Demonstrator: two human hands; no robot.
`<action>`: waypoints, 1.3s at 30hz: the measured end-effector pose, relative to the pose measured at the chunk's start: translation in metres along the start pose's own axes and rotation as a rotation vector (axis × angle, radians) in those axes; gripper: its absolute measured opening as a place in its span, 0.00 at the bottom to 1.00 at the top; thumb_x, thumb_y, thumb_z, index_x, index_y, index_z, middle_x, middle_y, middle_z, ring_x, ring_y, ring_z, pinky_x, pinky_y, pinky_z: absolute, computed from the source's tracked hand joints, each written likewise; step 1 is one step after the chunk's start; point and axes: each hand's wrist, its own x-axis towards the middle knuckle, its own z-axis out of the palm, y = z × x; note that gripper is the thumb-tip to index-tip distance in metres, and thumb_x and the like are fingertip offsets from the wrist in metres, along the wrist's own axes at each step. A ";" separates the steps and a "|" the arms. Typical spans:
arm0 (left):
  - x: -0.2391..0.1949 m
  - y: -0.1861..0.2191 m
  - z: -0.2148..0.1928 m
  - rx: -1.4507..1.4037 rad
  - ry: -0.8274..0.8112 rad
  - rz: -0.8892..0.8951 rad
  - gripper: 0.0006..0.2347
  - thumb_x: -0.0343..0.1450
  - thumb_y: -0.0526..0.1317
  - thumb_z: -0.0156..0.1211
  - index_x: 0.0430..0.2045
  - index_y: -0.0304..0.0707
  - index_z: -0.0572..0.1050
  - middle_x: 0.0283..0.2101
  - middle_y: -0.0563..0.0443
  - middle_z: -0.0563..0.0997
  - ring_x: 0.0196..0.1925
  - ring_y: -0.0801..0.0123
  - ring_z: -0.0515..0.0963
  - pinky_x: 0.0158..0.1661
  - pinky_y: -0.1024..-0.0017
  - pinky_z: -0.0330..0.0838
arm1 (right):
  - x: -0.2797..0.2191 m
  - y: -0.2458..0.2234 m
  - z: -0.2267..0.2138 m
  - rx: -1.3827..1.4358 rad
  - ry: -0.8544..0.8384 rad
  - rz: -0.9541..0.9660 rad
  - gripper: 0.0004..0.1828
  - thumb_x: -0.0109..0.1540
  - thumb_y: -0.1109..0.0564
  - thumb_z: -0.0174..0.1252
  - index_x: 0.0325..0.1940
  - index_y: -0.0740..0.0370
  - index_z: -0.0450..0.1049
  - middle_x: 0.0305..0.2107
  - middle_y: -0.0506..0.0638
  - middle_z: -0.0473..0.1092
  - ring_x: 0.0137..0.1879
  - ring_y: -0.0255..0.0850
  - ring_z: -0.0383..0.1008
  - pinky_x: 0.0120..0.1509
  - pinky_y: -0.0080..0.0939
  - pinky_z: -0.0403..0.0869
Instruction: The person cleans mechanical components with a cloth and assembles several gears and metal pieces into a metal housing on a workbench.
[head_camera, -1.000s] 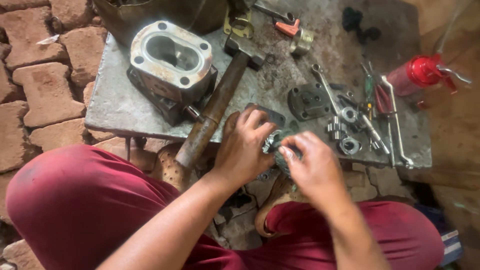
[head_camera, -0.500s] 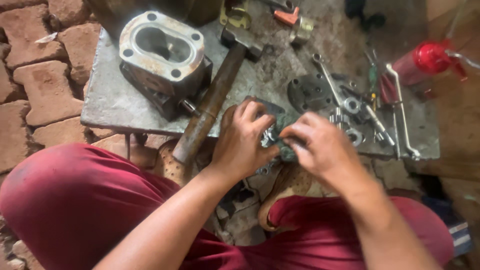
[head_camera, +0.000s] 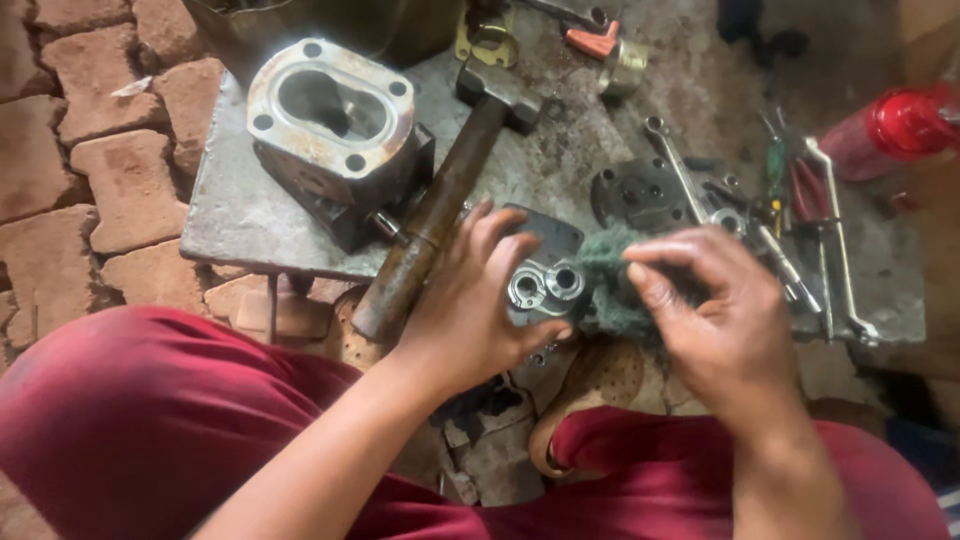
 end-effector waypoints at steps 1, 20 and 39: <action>-0.004 -0.002 -0.003 -0.008 -0.028 -0.030 0.32 0.57 0.49 0.77 0.51 0.32 0.70 0.62 0.35 0.67 0.70 0.40 0.60 0.66 0.50 0.57 | 0.002 -0.004 0.002 -0.022 -0.013 -0.004 0.06 0.63 0.63 0.64 0.45 0.61 0.80 0.42 0.49 0.76 0.48 0.36 0.77 0.49 0.35 0.76; -0.020 -0.014 0.004 -0.247 0.085 -0.092 0.21 0.61 0.37 0.70 0.47 0.32 0.73 0.59 0.38 0.70 0.63 0.45 0.72 0.59 0.57 0.69 | 0.018 -0.024 0.066 -0.302 -0.073 -0.154 0.07 0.58 0.59 0.67 0.39 0.58 0.78 0.34 0.51 0.71 0.44 0.50 0.74 0.48 0.49 0.73; -0.018 -0.020 0.014 -0.130 0.081 -0.014 0.20 0.60 0.41 0.70 0.44 0.36 0.73 0.58 0.41 0.69 0.66 0.46 0.68 0.63 0.53 0.66 | 0.014 -0.014 0.067 -0.338 -0.168 -0.180 0.07 0.56 0.58 0.67 0.38 0.57 0.79 0.34 0.49 0.72 0.43 0.47 0.75 0.46 0.47 0.75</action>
